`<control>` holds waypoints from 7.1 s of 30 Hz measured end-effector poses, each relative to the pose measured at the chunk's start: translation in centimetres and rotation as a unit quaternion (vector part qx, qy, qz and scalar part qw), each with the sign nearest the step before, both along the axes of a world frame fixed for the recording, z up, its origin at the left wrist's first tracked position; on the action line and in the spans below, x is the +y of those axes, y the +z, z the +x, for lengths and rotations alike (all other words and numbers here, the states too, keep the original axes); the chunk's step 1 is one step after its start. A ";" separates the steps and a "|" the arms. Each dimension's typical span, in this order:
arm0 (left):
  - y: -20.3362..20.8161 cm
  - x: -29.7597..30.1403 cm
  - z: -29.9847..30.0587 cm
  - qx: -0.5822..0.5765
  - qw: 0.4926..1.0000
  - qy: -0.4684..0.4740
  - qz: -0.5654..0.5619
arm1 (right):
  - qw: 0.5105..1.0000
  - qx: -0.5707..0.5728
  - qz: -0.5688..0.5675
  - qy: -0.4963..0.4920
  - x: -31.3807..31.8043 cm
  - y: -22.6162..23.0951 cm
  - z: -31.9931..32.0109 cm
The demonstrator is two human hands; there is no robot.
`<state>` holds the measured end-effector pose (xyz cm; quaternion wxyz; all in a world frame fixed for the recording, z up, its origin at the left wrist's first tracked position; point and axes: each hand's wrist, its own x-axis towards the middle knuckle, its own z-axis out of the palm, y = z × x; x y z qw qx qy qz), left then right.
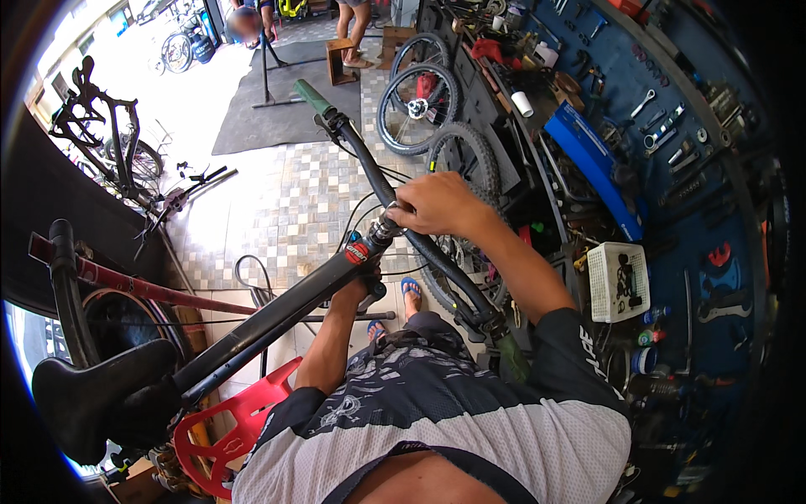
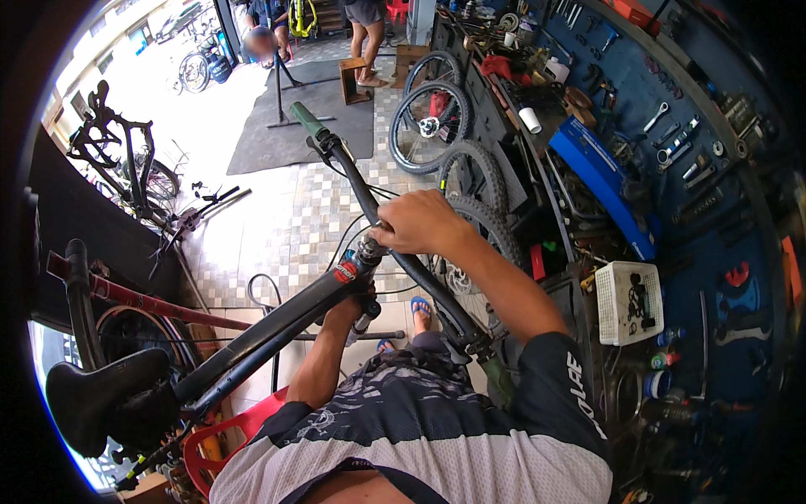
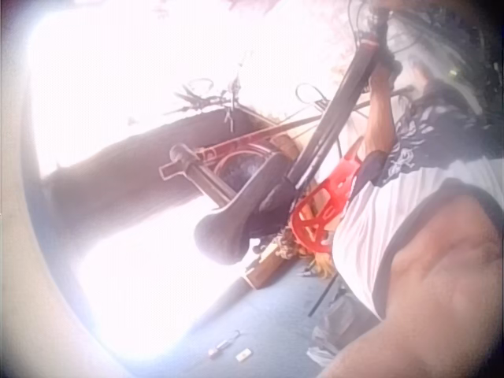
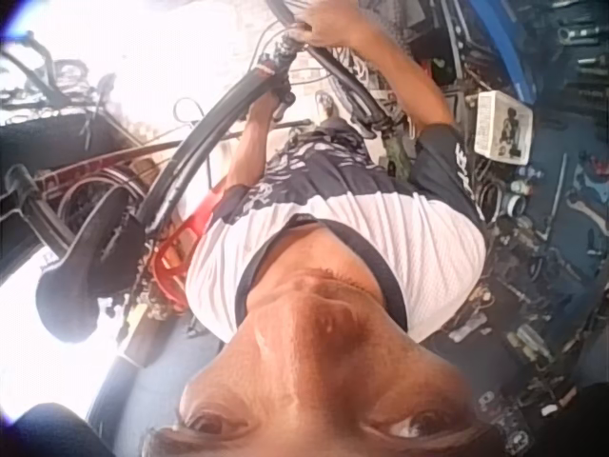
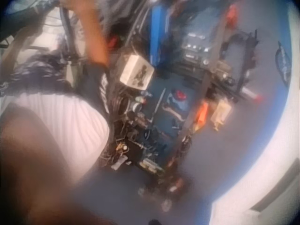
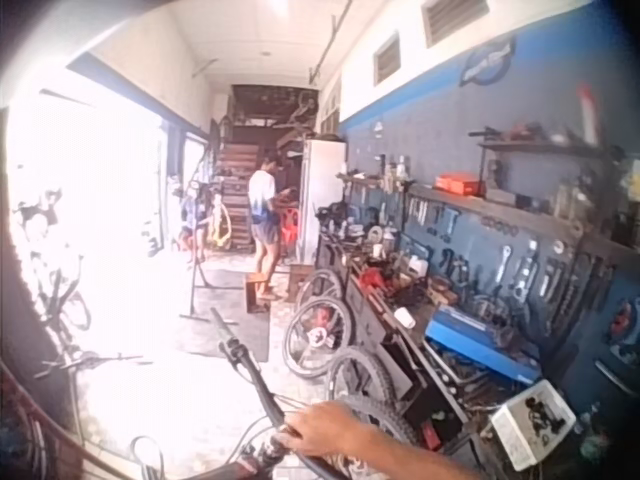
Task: The person assembles a bicycle by installing the headset, inserting the fork, and tightening the stem bolts. They then attach the handlebar and route cables, using an Allen key and a rag to clean the frame.
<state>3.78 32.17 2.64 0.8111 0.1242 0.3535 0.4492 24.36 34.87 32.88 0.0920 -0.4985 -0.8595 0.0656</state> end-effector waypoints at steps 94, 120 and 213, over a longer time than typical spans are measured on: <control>-7.8 2.2 -5.1 0.435 0.805 -0.219 0.338 | 0.991 0.121 -0.048 -0.022 -2.1 -3.1 2.8; -4.7 1.7 -4.6 0.245 0.947 0.008 0.208 | 0.820 0.081 0.052 -0.564 -24.8 -7.9 41.1; 5.7 -9.1 -4.5 0.348 0.931 -0.079 0.073 | 0.863 0.499 -0.070 0.035 -1.7 4.1 5.2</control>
